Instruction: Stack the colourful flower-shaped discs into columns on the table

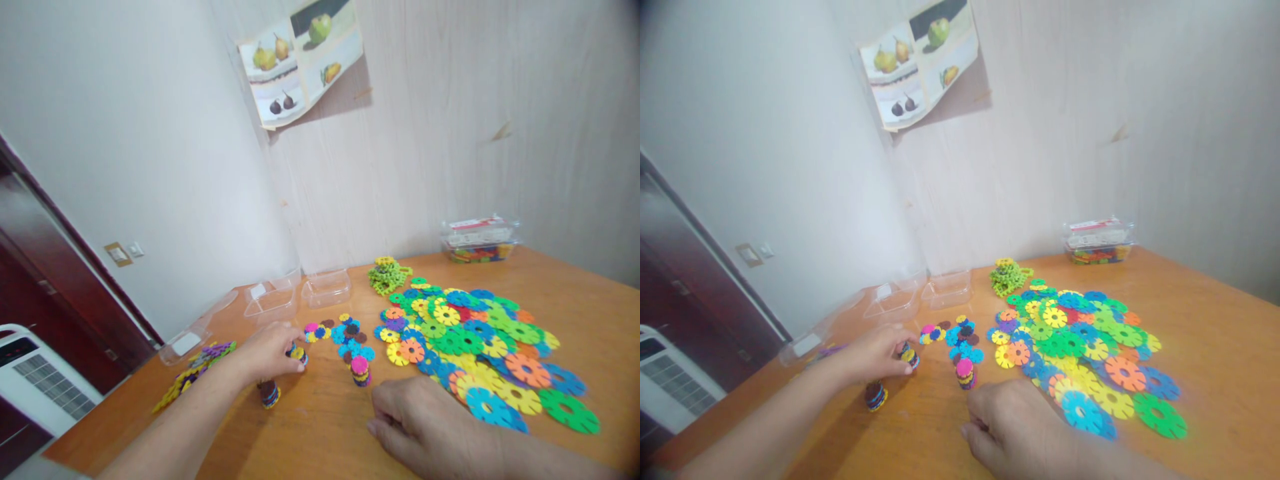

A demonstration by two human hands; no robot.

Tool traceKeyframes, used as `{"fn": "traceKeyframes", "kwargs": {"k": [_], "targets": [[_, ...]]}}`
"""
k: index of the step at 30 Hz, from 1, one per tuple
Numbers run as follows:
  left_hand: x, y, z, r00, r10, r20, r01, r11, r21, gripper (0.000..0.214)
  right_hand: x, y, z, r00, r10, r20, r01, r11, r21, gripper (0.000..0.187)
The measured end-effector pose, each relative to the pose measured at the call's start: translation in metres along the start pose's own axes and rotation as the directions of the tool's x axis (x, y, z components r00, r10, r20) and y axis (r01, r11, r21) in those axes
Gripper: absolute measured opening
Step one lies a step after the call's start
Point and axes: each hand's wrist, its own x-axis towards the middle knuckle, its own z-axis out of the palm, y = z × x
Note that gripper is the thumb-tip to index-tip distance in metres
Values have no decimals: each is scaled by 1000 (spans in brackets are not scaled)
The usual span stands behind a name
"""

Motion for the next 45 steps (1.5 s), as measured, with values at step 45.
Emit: {"fn": "traceKeyframes", "kwargs": {"k": [45], "targets": [[28, -51, -28, 977, -126, 174, 163, 962, -221, 37, 0, -38, -46, 970, 206, 131, -202, 978, -43, 18]]}}
